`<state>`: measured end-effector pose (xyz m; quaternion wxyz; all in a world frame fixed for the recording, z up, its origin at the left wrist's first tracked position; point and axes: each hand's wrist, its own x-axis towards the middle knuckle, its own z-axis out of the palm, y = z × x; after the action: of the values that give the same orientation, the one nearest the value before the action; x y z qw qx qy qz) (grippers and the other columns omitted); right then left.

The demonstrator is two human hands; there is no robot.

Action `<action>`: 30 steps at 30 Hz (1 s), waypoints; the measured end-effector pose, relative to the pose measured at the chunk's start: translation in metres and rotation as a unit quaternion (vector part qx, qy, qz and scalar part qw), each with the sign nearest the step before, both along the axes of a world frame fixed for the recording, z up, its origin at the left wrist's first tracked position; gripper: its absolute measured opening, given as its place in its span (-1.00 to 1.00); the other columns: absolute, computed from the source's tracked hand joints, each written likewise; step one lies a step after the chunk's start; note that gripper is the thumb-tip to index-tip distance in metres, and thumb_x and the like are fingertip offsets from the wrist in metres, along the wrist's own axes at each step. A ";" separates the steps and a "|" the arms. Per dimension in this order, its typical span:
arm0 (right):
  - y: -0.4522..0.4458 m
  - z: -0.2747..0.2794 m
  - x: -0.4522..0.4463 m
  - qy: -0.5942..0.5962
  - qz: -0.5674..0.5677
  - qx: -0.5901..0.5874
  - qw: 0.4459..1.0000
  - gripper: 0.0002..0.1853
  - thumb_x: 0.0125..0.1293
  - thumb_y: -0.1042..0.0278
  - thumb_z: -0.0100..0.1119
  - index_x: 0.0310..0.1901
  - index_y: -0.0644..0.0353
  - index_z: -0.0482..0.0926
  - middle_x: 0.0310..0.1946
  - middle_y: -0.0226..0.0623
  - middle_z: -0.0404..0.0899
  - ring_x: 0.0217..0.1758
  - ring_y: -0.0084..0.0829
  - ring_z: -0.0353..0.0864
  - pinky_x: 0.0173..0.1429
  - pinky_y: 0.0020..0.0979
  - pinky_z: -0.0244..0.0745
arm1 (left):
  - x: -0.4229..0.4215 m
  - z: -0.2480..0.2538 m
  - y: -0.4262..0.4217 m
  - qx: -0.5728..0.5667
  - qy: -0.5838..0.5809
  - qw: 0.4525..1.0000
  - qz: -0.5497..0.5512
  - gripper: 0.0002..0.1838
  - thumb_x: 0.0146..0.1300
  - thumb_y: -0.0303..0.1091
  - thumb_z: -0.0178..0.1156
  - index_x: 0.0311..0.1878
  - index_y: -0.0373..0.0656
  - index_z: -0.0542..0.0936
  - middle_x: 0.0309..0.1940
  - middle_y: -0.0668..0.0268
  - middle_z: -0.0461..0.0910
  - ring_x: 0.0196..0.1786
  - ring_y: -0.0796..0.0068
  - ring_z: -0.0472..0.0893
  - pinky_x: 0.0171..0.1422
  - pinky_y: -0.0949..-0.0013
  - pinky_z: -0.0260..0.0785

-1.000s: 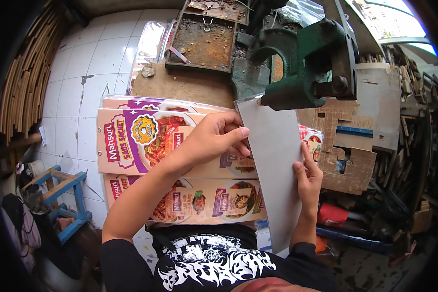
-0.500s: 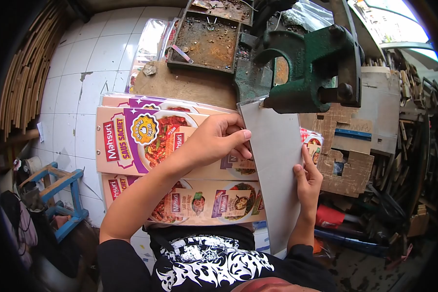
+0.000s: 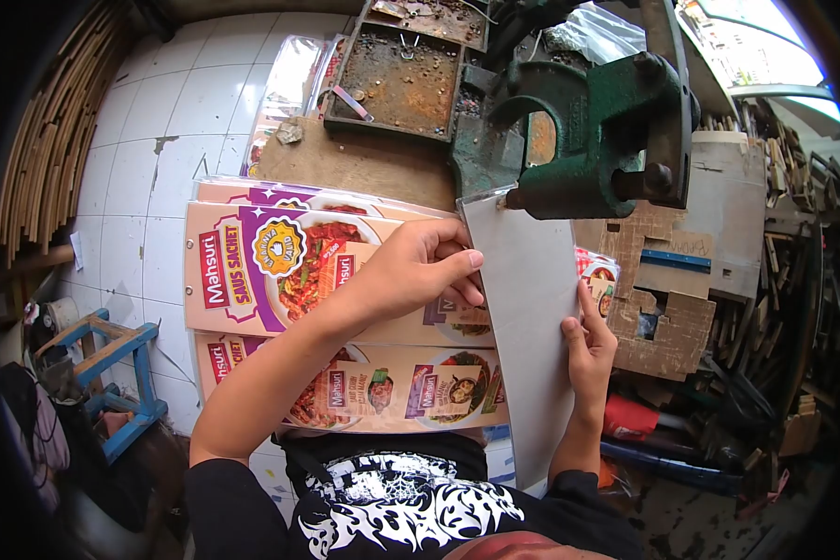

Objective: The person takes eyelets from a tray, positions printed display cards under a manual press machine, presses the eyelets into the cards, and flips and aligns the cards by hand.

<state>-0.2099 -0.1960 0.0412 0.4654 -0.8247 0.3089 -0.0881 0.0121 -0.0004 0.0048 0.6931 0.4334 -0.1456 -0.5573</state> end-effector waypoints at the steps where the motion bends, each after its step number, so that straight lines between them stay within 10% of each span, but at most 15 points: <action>1: 0.001 0.000 0.000 -0.003 -0.001 -0.001 1.000 -0.48 0.39 0.52 0.15 0.36 0.36 0.36 0.26 -0.06 0.49 0.16 -0.50 0.52 0.21 -0.49 0.44 | 0.000 0.000 0.000 -0.001 0.001 1.000 0.002 -0.78 0.44 -0.38 0.10 -0.13 -0.42 0.47 -0.29 0.10 0.64 -0.27 0.39 0.72 -0.22 0.42 0.62; 30: -0.002 -0.001 0.000 -0.053 0.016 0.006 0.998 -0.52 0.37 0.46 0.19 0.32 0.22 0.45 -0.02 -0.17 0.69 -0.13 -0.59 0.60 -0.01 -0.50 0.53 | -0.008 0.003 -0.001 0.025 -0.053 0.998 0.029 -0.69 0.49 -0.24 0.05 -0.07 -0.38 0.49 -0.27 0.07 0.65 -0.29 0.35 0.73 -0.16 0.35 0.66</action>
<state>-0.2097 -0.1977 0.0400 0.4874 -0.8210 0.2710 -0.1226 0.0044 -0.0018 0.0076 0.6892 0.4834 -0.1553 -0.5170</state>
